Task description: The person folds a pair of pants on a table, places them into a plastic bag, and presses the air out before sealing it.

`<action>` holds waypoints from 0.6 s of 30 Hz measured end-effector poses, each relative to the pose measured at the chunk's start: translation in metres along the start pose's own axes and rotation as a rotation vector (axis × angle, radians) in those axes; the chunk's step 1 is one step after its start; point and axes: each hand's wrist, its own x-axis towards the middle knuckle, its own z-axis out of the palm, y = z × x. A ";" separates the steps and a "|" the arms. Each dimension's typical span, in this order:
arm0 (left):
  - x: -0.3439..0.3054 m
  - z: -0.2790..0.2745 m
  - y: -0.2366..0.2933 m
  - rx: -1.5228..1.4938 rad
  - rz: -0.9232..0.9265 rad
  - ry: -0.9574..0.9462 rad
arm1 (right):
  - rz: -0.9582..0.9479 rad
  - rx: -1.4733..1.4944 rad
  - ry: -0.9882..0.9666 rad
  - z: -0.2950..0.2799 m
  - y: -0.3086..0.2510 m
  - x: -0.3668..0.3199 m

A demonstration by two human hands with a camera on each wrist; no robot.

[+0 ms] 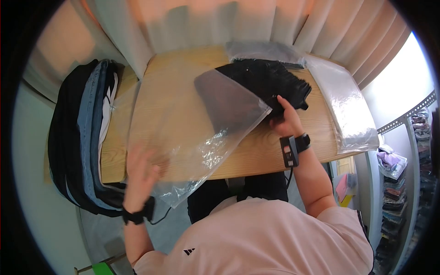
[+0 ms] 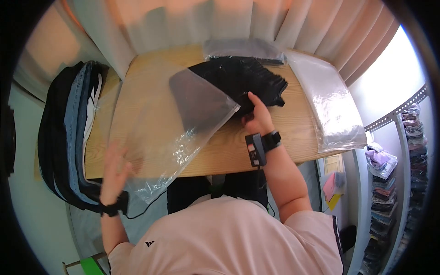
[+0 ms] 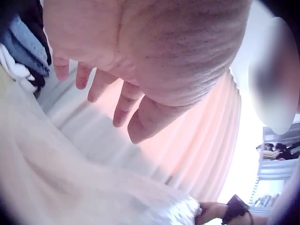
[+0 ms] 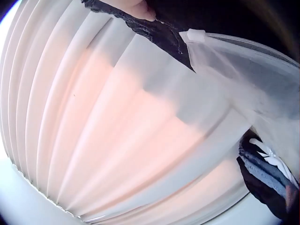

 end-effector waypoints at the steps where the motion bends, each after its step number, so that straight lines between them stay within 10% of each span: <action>1: -0.008 0.011 0.015 0.019 0.049 -0.061 | -0.014 0.010 0.028 0.007 -0.005 -0.004; 18: -0.021 0.089 0.050 0.317 0.144 -0.113 | -0.579 0.403 -0.290 -0.104 -0.093 -0.077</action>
